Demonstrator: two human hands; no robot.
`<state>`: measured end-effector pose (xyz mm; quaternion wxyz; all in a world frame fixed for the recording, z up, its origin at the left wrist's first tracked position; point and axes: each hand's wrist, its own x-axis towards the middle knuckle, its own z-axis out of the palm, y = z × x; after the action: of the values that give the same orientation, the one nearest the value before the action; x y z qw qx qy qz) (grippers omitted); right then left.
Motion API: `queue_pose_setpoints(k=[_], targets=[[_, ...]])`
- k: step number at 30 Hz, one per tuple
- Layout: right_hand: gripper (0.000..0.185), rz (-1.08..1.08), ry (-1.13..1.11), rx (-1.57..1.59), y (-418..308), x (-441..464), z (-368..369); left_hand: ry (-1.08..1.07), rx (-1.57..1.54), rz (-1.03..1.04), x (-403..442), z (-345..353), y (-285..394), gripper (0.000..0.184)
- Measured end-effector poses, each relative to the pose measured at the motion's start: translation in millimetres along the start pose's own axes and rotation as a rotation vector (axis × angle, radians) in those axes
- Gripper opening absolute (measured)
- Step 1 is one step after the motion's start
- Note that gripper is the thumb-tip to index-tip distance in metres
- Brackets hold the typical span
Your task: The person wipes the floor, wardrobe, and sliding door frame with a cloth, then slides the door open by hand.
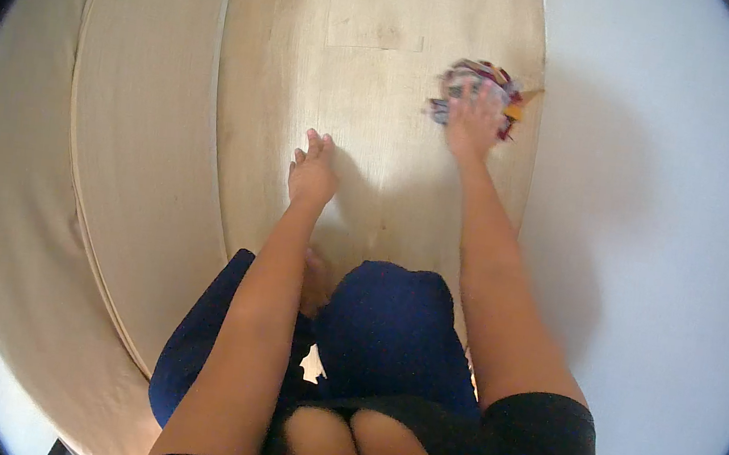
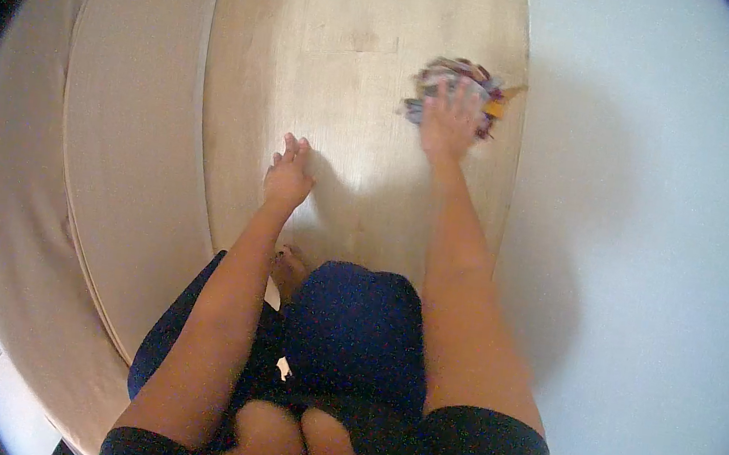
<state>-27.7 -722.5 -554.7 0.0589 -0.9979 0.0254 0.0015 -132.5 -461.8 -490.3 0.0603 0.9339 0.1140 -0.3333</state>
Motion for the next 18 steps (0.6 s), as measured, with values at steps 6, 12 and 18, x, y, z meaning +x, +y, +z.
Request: queue_pose_setpoints(k=[6, 12, 18], targets=[[0.051, -0.631, -0.038, 0.221, -116.5, -85.4, -1.8, -0.133, 0.186, -0.010, -10.3, -17.2, 0.8, 0.063], [0.046, -0.295, -0.162, -0.262, 38.0, -76.7, -31.4, -0.067, 0.113, -0.028, -11.1, -0.6, 2.8, 0.059], [0.047, 0.006, -0.086, -0.167, -45.9, -1.6, -4.6, -0.055, 0.115, 0.063, 0.2, 5.5, -12.3, 0.061]])
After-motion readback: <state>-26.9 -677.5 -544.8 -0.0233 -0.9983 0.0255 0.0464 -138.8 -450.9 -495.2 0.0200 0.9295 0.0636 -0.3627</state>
